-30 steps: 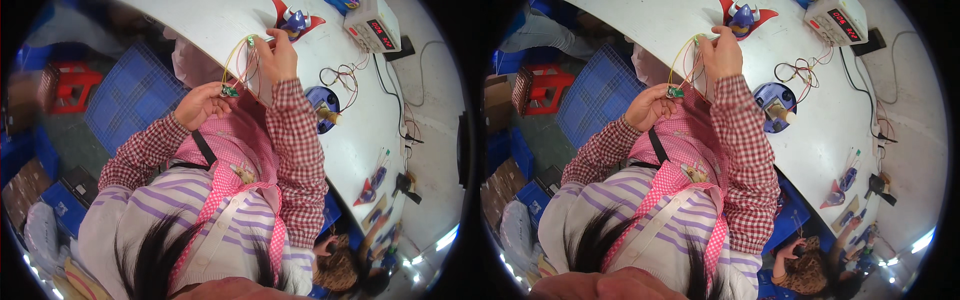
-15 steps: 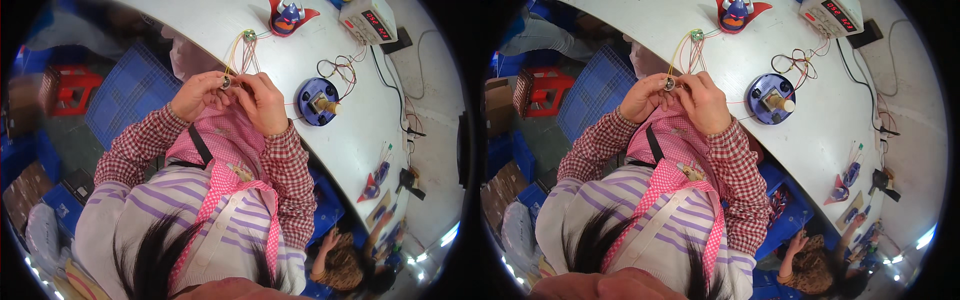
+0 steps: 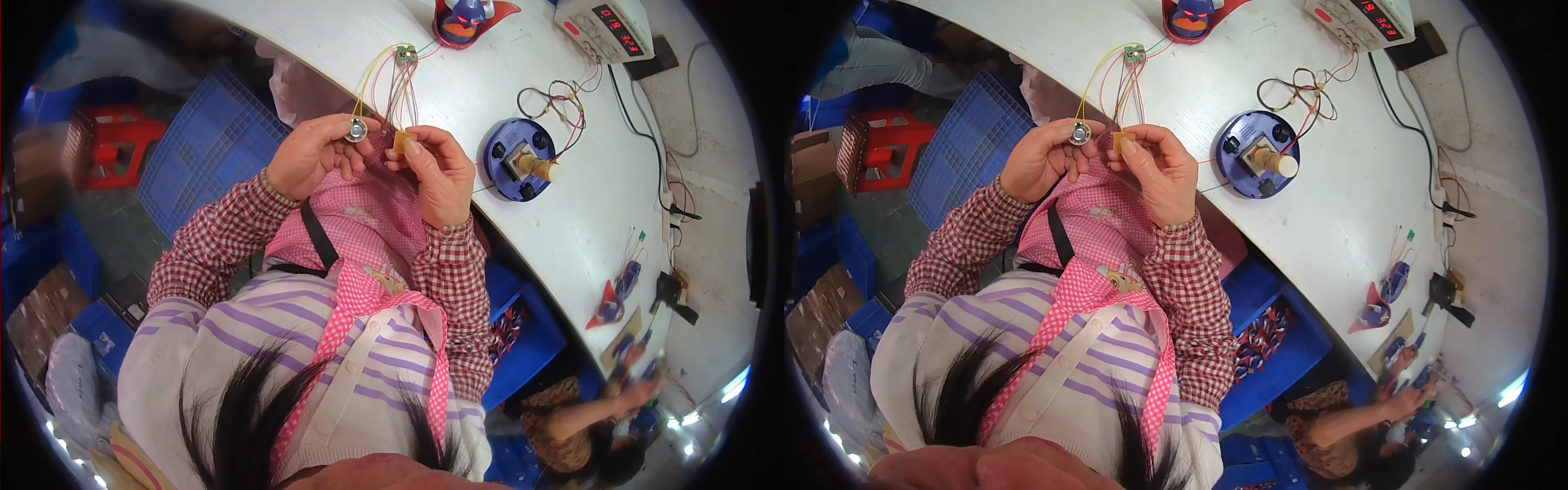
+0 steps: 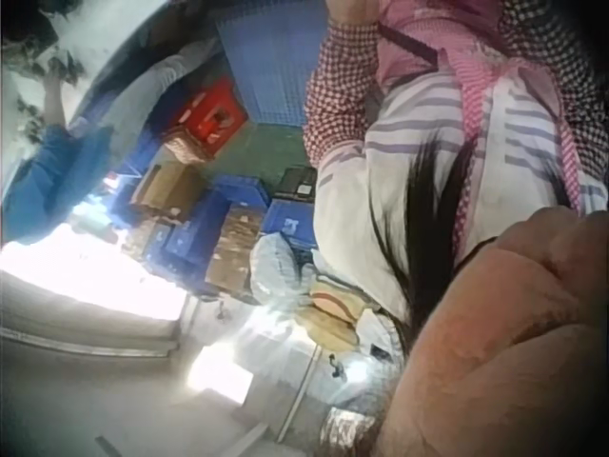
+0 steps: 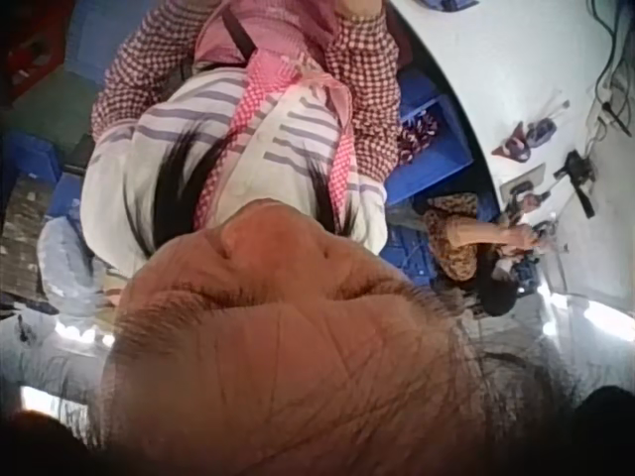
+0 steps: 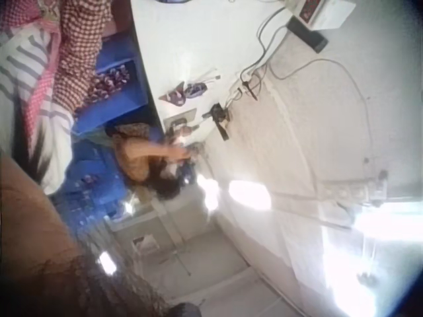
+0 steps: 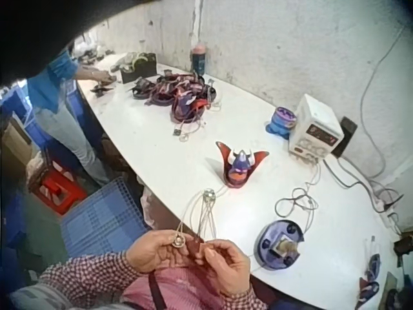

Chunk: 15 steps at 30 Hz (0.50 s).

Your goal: Assembling and testing electronic wiring and internal components for a toy device.

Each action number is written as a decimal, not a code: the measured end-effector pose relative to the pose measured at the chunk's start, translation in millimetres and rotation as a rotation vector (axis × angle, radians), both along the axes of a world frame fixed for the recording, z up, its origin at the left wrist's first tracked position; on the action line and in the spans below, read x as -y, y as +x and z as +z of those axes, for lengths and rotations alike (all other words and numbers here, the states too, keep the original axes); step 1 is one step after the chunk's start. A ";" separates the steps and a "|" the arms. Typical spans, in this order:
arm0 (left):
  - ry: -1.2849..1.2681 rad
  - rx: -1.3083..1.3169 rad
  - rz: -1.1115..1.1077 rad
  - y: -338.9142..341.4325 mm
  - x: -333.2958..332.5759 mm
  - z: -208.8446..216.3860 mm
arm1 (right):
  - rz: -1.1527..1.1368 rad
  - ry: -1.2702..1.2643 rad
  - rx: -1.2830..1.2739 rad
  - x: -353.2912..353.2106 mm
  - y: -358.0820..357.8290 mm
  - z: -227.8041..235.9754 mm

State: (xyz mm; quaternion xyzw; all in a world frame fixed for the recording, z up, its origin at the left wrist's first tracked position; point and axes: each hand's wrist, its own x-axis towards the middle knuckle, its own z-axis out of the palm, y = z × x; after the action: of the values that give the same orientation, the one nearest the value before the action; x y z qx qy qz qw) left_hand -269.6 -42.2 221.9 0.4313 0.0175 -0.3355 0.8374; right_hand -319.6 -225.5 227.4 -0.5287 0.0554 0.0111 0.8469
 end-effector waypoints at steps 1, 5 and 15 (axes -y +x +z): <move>0.022 -0.002 0.004 0.1 0.1 0.0 | -0.020 -0.007 -0.007 0.1 -0.7 -0.8; 0.102 -0.028 0.049 -1.6 2.4 -1.8 | -0.068 -0.033 -0.015 -0.8 -4.0 2.7; 0.080 -0.035 0.067 -4.2 -0.1 -12.3 | -0.108 -0.121 -0.037 -2.5 -8.9 0.5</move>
State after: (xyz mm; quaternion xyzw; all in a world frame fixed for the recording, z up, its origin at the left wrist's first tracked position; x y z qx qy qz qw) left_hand -273.8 -42.2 209.5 0.4578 0.0601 -0.3141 0.8296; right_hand -328.5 -223.0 227.9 -0.5747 0.1001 -0.0284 0.8117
